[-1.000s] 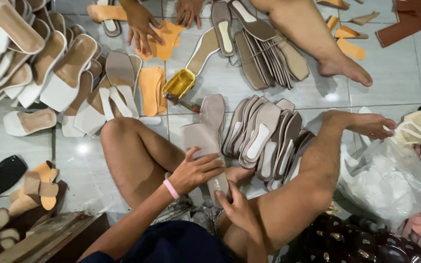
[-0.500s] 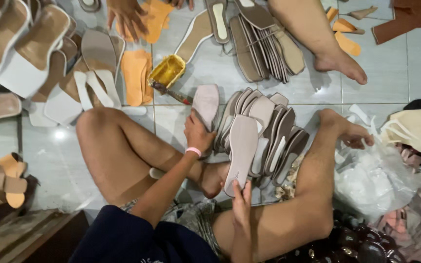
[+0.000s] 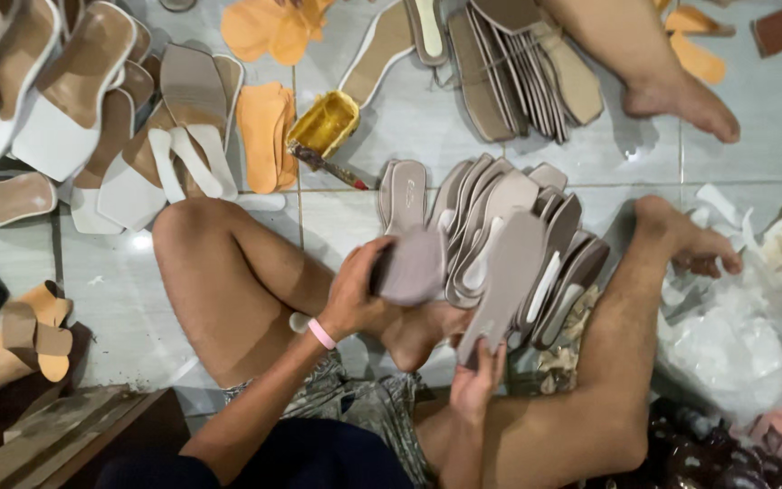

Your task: The person sits on the floor and applies glue to shoe insoles using a brush, then places white foam pads onto the glued areas. They repeat this process for multiple insoles, stacking the finished ones nearby.

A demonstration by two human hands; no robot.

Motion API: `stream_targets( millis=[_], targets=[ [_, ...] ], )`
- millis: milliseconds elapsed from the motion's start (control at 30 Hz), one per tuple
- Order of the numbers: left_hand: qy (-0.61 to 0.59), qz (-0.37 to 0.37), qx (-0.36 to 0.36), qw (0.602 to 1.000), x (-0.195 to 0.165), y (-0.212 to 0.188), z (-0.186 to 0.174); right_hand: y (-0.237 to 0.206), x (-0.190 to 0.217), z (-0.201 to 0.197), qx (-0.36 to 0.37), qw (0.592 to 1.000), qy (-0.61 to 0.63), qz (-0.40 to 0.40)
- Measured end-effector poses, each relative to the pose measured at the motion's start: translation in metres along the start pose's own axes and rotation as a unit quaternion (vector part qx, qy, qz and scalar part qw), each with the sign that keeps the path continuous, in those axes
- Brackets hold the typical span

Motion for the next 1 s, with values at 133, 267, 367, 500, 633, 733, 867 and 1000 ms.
stream_targets(
  millis=[133,267,367,500,633,733,867,1000],
  targets=[
    [0.198,0.22,0.041,0.954,-0.031,0.012,0.0,0.001,0.008,-0.01,-0.06,0.998,0.034,-0.013],
    [0.317,0.294,0.051,0.9,-0.027,0.035,0.006,-0.003,0.012,-0.005,-0.024,0.999,0.002,-0.029],
    [0.341,0.322,0.084,0.879,-0.017,0.034,0.011,-0.007,0.011,-0.005,-0.014,0.999,-0.009,-0.039],
    [0.343,0.293,0.117,0.885,-0.007,0.02,0.008,-0.007,0.012,-0.003,-0.027,0.999,0.0,-0.023],
    [0.177,0.119,0.008,0.977,0.002,0.018,-0.01,-0.009,0.022,0.01,0.014,0.999,-0.032,-0.032],
    [0.101,-0.136,-0.089,0.981,0.025,0.012,-0.01,-0.012,0.02,0.029,0.067,0.993,-0.097,-0.025],
    [-0.125,-0.217,-0.132,0.959,0.046,-0.001,0.023,-0.022,-0.007,0.055,0.123,0.954,-0.274,-0.003],
    [-0.029,-0.181,-0.126,0.975,0.058,-0.018,0.041,-0.057,-0.043,0.078,0.229,0.913,-0.319,0.107]
  ],
)
Point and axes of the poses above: each hand's wrist, its own y-axis towards the middle knuckle, its own z-axis out of the palm, x = y × z, the point moved 4 cm from there along y, towards the middle knuckle, and after that the axes turned 9 degrees about -z, right-handed, at the moved point
